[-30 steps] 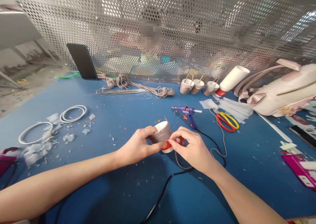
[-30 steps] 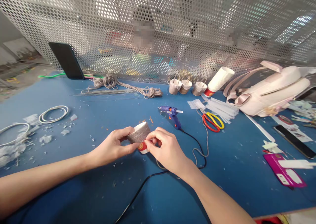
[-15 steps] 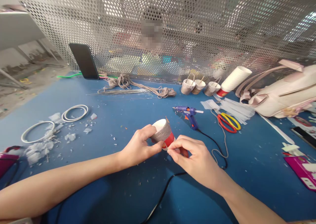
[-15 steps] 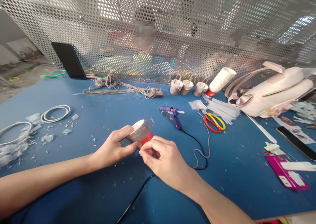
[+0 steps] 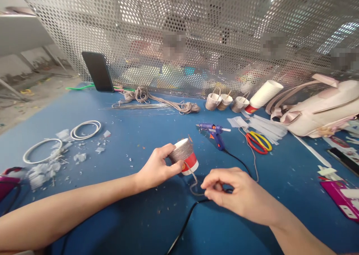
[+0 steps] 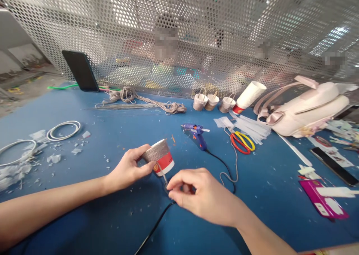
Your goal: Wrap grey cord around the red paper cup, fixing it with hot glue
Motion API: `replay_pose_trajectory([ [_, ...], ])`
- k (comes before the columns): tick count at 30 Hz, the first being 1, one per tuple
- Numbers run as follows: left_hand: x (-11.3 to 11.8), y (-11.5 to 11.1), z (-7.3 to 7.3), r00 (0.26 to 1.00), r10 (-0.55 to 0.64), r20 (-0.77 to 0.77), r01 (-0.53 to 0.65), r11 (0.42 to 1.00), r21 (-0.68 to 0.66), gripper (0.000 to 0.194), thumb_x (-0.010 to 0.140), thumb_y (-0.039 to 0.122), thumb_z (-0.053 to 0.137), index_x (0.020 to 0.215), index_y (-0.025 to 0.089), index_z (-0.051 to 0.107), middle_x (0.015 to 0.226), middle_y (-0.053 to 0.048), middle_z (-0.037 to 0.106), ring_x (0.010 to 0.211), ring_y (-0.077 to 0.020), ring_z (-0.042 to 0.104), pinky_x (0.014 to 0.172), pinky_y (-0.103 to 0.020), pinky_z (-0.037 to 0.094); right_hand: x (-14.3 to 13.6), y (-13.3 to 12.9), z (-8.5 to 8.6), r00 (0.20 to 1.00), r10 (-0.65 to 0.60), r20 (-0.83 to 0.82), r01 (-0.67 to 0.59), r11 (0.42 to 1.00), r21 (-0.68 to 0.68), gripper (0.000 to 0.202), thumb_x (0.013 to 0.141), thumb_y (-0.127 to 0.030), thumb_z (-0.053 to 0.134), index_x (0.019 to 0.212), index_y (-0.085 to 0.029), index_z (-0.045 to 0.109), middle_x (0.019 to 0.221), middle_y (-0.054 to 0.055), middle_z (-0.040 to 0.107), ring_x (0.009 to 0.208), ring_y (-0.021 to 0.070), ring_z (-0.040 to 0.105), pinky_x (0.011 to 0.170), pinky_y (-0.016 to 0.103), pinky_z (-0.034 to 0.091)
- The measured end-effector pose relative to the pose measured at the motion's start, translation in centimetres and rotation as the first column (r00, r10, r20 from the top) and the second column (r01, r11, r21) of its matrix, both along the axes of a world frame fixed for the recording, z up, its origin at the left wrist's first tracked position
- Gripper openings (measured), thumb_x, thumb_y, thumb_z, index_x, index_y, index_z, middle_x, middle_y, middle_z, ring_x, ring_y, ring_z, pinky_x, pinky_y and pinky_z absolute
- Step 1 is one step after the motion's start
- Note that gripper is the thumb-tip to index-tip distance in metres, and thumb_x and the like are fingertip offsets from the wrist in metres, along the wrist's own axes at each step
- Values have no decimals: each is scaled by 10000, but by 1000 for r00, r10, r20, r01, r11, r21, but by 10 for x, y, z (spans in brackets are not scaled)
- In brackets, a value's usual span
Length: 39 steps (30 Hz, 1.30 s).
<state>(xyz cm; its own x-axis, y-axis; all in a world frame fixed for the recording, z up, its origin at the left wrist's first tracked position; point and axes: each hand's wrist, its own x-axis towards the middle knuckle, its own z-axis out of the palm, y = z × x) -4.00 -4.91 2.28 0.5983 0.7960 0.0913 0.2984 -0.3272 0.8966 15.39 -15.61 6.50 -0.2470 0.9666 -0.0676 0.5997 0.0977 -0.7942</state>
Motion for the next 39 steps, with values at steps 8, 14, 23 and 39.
replay_pose_trajectory([
  [8,-1,-1,0,1000,16,-24,-15,1000,7,96,684,224,508,618,158,485,562,49,442,554,-90,402,522,-209,343,30,37,-24,954,-290,76,275,948,161,137,816,-301,546,771,-207,635,633,-9,621,560,125,553,527,230,445],
  [14,-1,3,-2,1000,6,15,-6,1000,-9,91,696,233,499,658,154,521,656,21,497,634,-117,464,599,-237,393,51,50,-39,895,-434,102,385,869,311,194,819,-332,520,721,-190,607,604,6,603,538,141,546,521,259,434],
  [23,1,3,-9,1000,-8,-18,9,997,78,95,711,238,550,743,151,571,700,13,535,649,-117,496,616,-228,417,-4,44,-33,979,-111,170,-19,784,621,86,872,-161,505,840,-183,582,743,43,619,665,140,575,618,269,473],
  [39,3,11,-19,997,47,-61,-40,992,118,125,736,266,555,789,154,567,738,-2,541,675,-131,502,634,-247,414,76,83,-76,782,-620,-69,606,729,319,359,706,-459,621,906,-166,563,771,51,638,647,182,578,596,317,476],
])
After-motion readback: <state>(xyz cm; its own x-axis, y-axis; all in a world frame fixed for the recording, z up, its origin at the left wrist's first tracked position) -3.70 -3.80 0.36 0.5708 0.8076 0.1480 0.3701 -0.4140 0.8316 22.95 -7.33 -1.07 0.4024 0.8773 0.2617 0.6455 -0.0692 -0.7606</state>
